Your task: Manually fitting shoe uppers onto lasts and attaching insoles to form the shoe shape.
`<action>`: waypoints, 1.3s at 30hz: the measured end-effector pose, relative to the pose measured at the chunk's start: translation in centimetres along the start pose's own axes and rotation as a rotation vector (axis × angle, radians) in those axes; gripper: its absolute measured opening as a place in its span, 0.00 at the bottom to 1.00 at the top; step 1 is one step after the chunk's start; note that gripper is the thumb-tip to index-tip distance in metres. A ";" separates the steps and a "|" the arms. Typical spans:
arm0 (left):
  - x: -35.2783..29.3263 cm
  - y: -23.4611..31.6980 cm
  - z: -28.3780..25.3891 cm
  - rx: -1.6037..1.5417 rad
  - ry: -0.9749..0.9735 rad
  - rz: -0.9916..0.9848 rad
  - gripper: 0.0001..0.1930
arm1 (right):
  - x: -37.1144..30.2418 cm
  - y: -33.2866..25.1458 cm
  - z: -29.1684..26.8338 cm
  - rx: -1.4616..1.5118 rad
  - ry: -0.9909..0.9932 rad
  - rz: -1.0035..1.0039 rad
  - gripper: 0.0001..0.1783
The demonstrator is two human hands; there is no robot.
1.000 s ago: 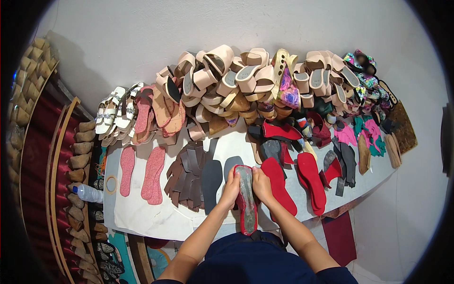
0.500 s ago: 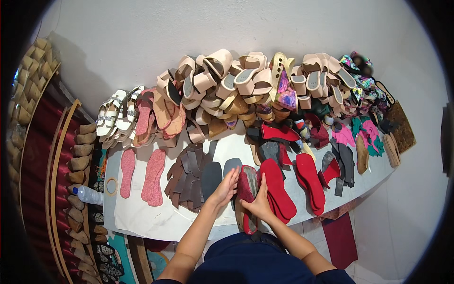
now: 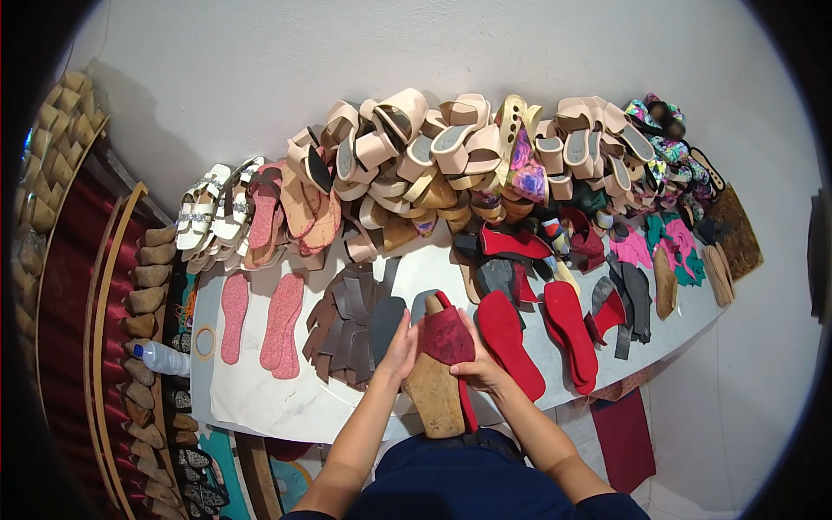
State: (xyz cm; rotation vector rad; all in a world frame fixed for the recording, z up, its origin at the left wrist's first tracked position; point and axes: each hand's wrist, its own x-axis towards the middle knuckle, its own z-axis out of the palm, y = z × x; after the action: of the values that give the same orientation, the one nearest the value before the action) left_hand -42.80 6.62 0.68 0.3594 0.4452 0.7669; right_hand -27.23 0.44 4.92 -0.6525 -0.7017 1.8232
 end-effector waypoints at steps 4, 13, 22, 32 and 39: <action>-0.2 0.5 3.2 0.004 -0.134 0.051 0.53 | 0.3 3.5 -1.8 0.497 -0.105 0.212 0.41; -1.8 -1.2 2.1 -0.425 -0.231 -0.023 0.57 | -2.1 5.4 -0.3 0.612 -0.039 0.450 0.40; -3.3 -2.7 -0.4 -0.541 -0.104 -0.057 0.51 | -5.3 1.7 0.7 0.465 -0.181 0.773 0.32; -2.5 -3.4 1.4 -0.486 0.028 0.102 0.44 | -3.3 0.9 0.9 0.338 -0.084 0.655 0.37; -1.6 -2.3 3.4 -0.378 0.143 0.185 0.37 | -2.7 -1.1 1.3 0.269 -0.058 0.642 0.36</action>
State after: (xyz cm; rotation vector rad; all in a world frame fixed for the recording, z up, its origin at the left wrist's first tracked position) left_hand -40.80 3.42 2.94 -0.0084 0.3935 1.0405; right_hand -26.61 -2.01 6.95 -0.6929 -0.2786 2.4787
